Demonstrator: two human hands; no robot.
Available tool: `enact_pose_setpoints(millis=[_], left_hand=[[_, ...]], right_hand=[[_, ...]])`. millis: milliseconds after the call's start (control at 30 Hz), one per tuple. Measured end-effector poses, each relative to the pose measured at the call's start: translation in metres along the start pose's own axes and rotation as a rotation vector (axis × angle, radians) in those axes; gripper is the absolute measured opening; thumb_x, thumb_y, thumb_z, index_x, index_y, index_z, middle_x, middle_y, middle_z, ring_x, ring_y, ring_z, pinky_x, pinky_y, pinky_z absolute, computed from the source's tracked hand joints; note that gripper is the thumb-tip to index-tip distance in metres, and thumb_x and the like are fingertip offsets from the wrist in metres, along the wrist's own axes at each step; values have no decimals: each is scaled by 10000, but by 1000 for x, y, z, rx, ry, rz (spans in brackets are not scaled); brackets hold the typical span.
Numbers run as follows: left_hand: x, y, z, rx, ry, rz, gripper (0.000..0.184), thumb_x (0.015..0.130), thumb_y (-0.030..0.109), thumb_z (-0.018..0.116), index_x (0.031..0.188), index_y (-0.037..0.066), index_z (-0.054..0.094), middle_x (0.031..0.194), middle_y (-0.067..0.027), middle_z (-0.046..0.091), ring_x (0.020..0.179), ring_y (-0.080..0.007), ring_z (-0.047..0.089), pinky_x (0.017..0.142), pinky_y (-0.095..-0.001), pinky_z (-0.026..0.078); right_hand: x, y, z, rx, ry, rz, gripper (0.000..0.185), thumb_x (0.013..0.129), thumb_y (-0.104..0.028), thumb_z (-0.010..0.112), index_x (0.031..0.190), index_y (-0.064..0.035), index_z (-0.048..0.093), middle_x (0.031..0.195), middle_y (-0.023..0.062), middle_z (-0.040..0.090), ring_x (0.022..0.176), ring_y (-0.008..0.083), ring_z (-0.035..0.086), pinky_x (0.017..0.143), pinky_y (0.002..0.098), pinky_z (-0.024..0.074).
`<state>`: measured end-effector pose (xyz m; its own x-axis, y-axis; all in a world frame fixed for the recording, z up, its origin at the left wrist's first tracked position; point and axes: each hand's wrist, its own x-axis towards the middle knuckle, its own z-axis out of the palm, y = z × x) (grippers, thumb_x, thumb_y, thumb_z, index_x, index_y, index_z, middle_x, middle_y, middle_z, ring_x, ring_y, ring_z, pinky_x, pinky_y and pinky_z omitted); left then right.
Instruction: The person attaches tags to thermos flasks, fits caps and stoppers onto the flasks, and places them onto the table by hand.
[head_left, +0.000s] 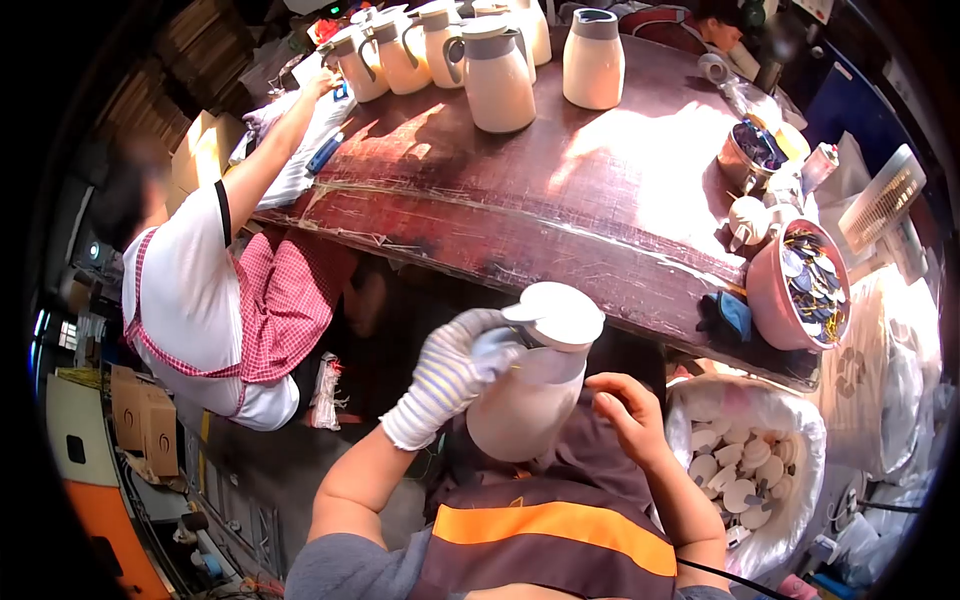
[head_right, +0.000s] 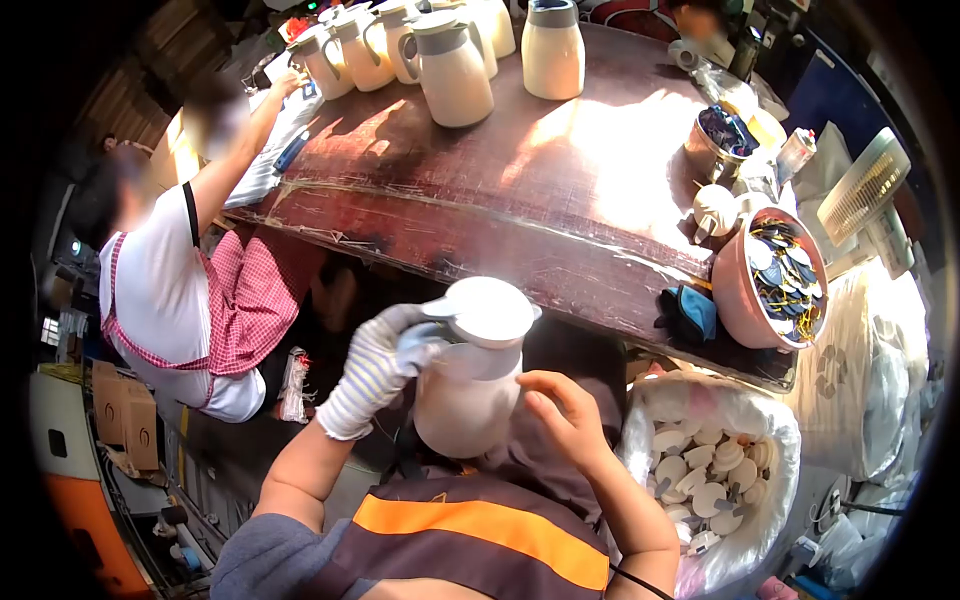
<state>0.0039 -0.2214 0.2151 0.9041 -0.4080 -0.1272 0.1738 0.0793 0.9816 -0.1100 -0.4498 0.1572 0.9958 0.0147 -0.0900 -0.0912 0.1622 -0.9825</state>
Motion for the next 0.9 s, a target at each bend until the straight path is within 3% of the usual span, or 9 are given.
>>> enact_pose_setpoints(millis=[100, 267, 533, 600, 667, 767, 800, 833, 900], left_hand=[[6, 54, -12, 5, 128, 207, 453, 814, 45, 718, 1225, -40, 547, 1058, -95, 643, 942, -145, 626, 857, -288, 525], [75, 68, -63, 113, 363, 622, 419, 805, 45, 727, 1189, -43, 584, 1029, -95, 652, 891, -143, 621, 809, -295, 526], [226, 38, -173, 412, 726, 741, 381, 862, 194, 705, 1150, -18, 575, 1040, -89, 655, 923, -147, 605, 854, -284, 474], [243, 49, -190, 860, 845, 598, 781, 818, 377, 721, 1386, -12, 353, 1263, -210, 557, 1108, -319, 576, 975, -375, 434], [252, 58, -187, 925, 936, 189, 976, 782, 490, 710, 1452, -25, 220, 1397, -282, 413, 1271, -385, 446, 1070, -415, 356], [246, 5, -191, 895, 923, 172, 979, 790, 496, 692, 1451, -42, 209, 1438, -346, 298, 1342, -423, 335, 1104, -421, 311], [235, -11, -182, 1010, 884, 186, 902, 806, 447, 684, 1434, -40, 258, 1440, -318, 317, 1323, -429, 355, 1104, -416, 311], [232, -41, -187, 1115, 734, 300, 803, 826, 433, 646, 1411, -16, 329, 1435, -273, 357, 1312, -416, 369, 1103, -425, 310], [226, -90, -184, 1485, 502, 139, 644, 851, 439, 588, 1341, 37, 470, 1391, -214, 443, 1317, -352, 381, 1109, -454, 281]], right_hand=[[7, -7, -3, -39, 97, -59, 253, 929, -108, 562, 1157, 0, 582, 839, 10, 575, 753, 66, 522, 699, 200, 427], [27, 8, -11, 20, 178, 24, 245, 928, -122, 579, 1144, -5, 594, 855, 15, 602, 743, 69, 535, 694, 209, 446], [74, 13, -23, -94, 139, 100, 253, 931, -160, 590, 1126, -4, 632, 894, 26, 642, 788, 74, 576, 706, 222, 475], [98, 21, -33, -94, 84, 119, 249, 930, -117, 584, 1145, 4, 615, 931, 24, 640, 819, 82, 583, 714, 228, 483], [130, 12, -40, -258, 39, 72, 270, 920, -107, 594, 1167, 0, 604, 991, 45, 636, 835, 98, 590, 716, 234, 488], [189, -24, -52, -762, 50, -56, 432, 884, -140, 628, 1286, -21, 523, 1190, 111, 583, 939, 165, 603, 805, 286, 498], [217, -20, -64, -885, 59, -237, 489, 889, -179, 628, 1331, -31, 483, 1259, 135, 549, 967, 198, 602, 852, 314, 493], [240, -42, -63, -844, 97, -86, 546, 880, -191, 640, 1367, -41, 443, 1332, 151, 494, 967, 217, 606, 860, 345, 498], [296, -54, -78, -970, 146, -257, 590, 857, -189, 667, 1379, -55, 426, 1348, 166, 469, 943, 223, 615, 870, 360, 496]])
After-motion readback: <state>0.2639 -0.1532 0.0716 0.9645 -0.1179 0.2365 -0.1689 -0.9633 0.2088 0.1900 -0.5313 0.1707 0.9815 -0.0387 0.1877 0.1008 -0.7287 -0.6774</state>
